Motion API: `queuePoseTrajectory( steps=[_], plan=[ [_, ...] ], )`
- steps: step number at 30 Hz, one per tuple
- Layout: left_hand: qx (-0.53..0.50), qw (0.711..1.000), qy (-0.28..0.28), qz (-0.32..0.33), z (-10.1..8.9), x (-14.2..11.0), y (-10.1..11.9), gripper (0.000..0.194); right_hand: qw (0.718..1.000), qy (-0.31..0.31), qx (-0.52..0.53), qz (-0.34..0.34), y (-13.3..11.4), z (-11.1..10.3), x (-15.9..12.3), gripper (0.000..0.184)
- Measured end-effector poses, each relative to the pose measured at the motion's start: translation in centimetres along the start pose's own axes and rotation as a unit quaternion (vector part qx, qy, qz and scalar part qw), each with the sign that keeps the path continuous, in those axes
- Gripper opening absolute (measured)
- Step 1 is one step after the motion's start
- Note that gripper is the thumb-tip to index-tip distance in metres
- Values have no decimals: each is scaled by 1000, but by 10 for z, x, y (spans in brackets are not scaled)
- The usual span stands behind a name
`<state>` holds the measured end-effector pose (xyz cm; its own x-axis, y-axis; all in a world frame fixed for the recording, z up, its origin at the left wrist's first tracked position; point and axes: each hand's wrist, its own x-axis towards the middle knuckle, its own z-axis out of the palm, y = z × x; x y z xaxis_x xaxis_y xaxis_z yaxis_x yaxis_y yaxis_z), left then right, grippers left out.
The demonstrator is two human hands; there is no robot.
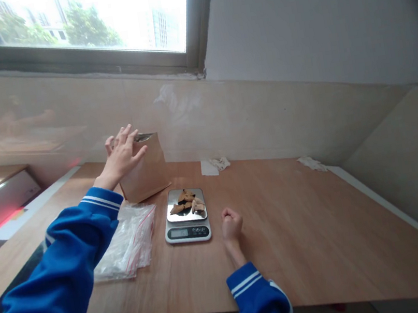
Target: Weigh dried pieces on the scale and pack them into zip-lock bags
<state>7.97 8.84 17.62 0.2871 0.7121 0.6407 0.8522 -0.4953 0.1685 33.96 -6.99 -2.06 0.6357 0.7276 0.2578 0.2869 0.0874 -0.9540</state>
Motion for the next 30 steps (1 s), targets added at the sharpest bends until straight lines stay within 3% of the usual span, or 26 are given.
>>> queuePoseTrajectory(
  steps=[3,5,8,11,16,23,27,30],
  plan=[
    [-18,997,65,-41,-20,-24,20,54,1000,2,-2,2,1,-1,-1,10],
    [-48,995,71,-51,-28,-49,32,44,1000,0,-4,0,1,-1,-1,10],
    [-129,990,-40,-45,-26,-97,33,37,1000,-4,-6,-5,2,0,-1,10],
    [-151,979,-120,-63,-14,-147,19,33,1000,-7,-4,-10,2,0,-1,9],
    [-183,963,-186,-61,-4,-206,-1,39,1000,-18,1,-22,2,-1,-2,12],
    [-222,947,-218,-86,7,-228,-5,48,999,-18,12,-36,2,-1,-2,13],
    [-231,951,-172,-110,6,-221,3,43,997,-50,25,-50,-1,-3,-9,14],
    [-231,961,-95,-120,-1,-214,17,40,989,-124,37,-75,-6,-6,-20,16]
  ],
)
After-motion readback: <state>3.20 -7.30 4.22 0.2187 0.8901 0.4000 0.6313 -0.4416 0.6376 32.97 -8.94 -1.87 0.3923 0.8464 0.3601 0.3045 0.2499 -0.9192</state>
